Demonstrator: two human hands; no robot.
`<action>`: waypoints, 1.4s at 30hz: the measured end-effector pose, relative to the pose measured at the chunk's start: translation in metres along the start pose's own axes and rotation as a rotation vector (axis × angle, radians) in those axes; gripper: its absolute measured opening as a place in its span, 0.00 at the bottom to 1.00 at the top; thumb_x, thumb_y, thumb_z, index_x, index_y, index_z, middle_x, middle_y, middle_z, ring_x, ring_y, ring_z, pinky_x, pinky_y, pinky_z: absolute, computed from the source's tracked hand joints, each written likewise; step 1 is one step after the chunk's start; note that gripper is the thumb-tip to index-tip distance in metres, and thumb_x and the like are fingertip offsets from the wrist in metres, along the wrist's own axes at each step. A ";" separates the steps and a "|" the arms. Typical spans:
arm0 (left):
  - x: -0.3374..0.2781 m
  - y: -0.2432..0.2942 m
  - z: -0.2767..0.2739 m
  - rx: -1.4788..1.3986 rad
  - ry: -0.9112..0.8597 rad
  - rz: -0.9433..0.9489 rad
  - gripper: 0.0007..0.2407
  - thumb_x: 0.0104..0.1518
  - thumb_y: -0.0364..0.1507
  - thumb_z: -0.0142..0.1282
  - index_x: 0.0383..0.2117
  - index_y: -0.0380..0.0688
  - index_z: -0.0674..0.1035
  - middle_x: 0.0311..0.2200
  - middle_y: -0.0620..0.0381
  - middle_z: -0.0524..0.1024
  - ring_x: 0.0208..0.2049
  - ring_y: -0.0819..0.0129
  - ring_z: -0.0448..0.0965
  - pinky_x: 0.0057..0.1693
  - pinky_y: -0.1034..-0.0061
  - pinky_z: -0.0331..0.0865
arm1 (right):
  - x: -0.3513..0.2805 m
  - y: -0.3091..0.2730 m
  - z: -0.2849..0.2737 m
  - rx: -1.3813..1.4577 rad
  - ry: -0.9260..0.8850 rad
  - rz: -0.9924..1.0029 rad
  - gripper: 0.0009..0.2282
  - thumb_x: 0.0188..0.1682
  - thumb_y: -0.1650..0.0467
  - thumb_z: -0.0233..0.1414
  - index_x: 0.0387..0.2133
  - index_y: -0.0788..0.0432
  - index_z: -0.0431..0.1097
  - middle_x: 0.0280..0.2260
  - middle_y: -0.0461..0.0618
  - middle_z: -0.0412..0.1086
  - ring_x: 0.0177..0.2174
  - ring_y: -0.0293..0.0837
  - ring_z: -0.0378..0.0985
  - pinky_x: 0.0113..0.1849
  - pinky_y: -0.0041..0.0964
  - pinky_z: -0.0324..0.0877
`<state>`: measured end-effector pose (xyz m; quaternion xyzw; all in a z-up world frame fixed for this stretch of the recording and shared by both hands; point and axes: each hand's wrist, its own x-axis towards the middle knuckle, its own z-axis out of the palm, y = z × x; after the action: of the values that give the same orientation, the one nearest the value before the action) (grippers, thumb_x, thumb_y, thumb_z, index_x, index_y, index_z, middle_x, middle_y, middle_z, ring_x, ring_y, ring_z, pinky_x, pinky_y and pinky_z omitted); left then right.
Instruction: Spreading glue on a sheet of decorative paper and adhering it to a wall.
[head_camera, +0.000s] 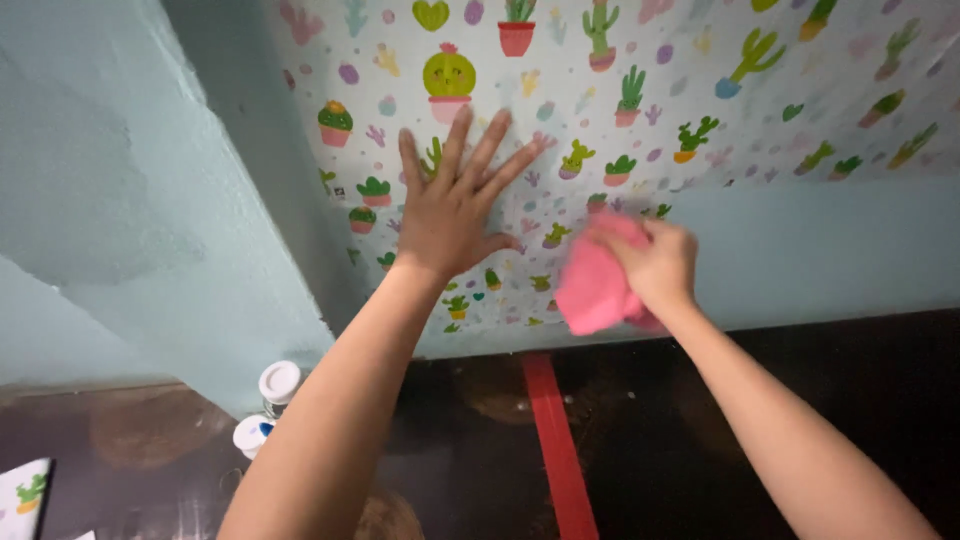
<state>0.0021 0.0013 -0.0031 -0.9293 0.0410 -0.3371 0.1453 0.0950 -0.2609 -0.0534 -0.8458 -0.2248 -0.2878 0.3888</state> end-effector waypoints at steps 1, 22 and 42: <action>0.000 0.002 0.002 -0.003 -0.004 -0.001 0.53 0.42 0.62 0.66 0.75 0.73 0.45 0.75 0.61 0.34 0.73 0.50 0.28 0.66 0.21 0.36 | 0.006 -0.014 -0.001 -0.002 -0.005 0.003 0.19 0.42 0.62 0.70 0.16 0.64 0.72 0.12 0.46 0.61 0.14 0.41 0.54 0.21 0.37 0.58; 0.001 0.002 0.008 -0.047 0.022 -0.052 0.53 0.38 0.62 0.70 0.73 0.79 0.48 0.75 0.70 0.37 0.74 0.57 0.29 0.69 0.24 0.31 | 0.003 -0.043 0.011 0.068 0.111 0.045 0.19 0.45 0.65 0.70 0.18 0.67 0.70 0.13 0.49 0.65 0.14 0.40 0.57 0.19 0.36 0.61; 0.000 -0.001 -0.005 0.080 -0.125 -0.026 0.36 0.65 0.63 0.43 0.72 0.84 0.36 0.75 0.71 0.25 0.73 0.57 0.20 0.70 0.26 0.36 | 0.006 -0.050 0.032 0.076 0.026 0.156 0.20 0.41 0.58 0.71 0.22 0.62 0.73 0.19 0.64 0.68 0.30 0.55 0.79 0.29 0.43 0.67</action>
<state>-0.0014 0.0008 0.0007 -0.9425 0.0062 -0.2815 0.1801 0.0786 -0.2049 -0.0402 -0.8416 -0.1641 -0.2588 0.4448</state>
